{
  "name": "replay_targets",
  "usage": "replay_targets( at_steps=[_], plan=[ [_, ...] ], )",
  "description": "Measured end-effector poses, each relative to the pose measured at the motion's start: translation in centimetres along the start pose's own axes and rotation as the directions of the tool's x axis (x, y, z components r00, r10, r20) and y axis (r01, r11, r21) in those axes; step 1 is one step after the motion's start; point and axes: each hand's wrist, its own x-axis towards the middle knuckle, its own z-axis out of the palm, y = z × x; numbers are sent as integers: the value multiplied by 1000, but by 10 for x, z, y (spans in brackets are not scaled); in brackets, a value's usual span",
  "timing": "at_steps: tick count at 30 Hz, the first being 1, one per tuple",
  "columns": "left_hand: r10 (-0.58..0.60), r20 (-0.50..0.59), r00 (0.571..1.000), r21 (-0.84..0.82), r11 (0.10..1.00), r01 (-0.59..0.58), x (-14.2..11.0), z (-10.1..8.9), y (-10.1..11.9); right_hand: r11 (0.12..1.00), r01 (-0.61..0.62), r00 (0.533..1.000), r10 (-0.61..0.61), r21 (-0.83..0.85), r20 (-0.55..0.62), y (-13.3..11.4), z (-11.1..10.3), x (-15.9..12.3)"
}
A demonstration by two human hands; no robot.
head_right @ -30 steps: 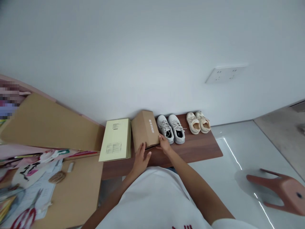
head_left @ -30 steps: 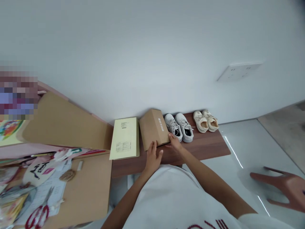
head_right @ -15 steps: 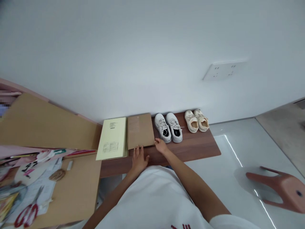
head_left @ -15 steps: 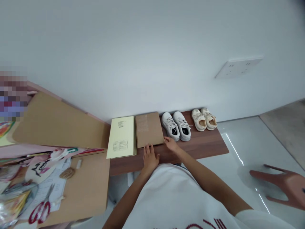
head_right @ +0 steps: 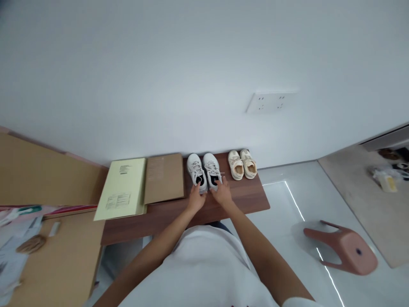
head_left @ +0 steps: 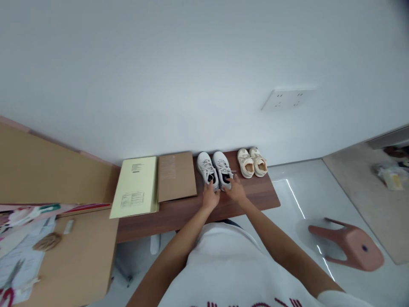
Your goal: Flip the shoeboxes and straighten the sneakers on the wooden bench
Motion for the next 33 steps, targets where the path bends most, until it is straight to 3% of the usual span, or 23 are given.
replay_targets(
  at_steps=[5,8,12,15,18,20,22,25,29,33],
  plan=[
    [-135,-142,981,60,988,145,24,27,4,998,-62,986,62,-5,152,2,8,14],
    [-127,-208,970,76,986,146,30,21,-1,996,-68,990,61,57,125,18,1,21],
    [-91,-243,966,-28,996,87,29,3,-14,950,-85,996,71,301,57,48,-12,26],
    [-167,-203,965,-308,946,99,26,-3,-23,876,-112,993,85,469,79,63,-12,27],
    [-308,-124,943,-604,777,174,26,3,-28,725,-196,980,131,661,147,70,-3,30],
    [-391,-39,920,-698,669,255,28,9,-30,582,-297,954,206,757,216,73,4,32],
    [-454,36,890,-710,615,343,31,14,-33,478,-380,918,299,792,260,77,11,33],
    [-506,19,862,-623,669,406,36,18,-37,432,-435,879,393,790,269,82,18,32],
    [-484,-99,869,-393,822,413,45,18,-36,429,-438,890,331,790,313,79,22,33],
    [-451,-117,885,-252,875,413,54,16,-30,409,-458,887,273,789,373,74,24,40]
  ],
)
